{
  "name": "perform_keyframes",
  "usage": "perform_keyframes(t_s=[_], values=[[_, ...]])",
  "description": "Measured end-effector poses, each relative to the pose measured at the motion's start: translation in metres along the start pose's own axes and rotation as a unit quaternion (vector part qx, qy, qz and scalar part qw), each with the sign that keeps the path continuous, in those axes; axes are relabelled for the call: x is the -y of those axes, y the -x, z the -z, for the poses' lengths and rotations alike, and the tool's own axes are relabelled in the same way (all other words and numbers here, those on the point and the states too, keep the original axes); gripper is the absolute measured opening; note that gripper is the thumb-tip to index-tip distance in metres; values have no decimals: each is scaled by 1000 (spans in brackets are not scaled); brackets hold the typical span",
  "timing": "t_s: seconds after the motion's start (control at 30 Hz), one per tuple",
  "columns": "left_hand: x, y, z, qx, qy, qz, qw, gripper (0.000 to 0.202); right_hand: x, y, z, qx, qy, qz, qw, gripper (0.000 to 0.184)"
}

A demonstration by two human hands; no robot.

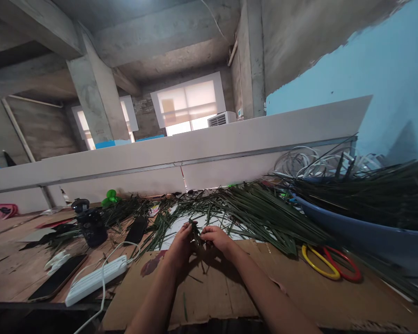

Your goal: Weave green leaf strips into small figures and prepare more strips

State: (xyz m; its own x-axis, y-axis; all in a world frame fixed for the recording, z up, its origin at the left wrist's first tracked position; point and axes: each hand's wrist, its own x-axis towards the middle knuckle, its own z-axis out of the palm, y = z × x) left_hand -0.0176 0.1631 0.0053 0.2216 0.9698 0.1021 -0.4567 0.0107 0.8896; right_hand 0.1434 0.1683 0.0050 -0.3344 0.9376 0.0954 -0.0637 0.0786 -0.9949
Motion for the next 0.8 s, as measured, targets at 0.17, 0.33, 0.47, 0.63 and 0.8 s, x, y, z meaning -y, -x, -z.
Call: perform_keyframes(t_s=[0.17,0.33,0.47,0.63,0.8], values=[[2,-4,5,-21,18,-4,1000,47,0,0,0,4,-4,4,1000,12],[2,-5,5,-41,24,-8,999,51,-3,-2,1,9,-8,8,1000,10],[3,-6,5,-47,22,-16,999,50,-5,-4,2,11,-8,16,1000,9],[9,-13,10,-60,25,-44,997,49,-4,-4,3,15,-8,21,1000,9],[12,-17,12,-69,17,-48,996,50,-4,-4,2,17,-7,20,1000,11]])
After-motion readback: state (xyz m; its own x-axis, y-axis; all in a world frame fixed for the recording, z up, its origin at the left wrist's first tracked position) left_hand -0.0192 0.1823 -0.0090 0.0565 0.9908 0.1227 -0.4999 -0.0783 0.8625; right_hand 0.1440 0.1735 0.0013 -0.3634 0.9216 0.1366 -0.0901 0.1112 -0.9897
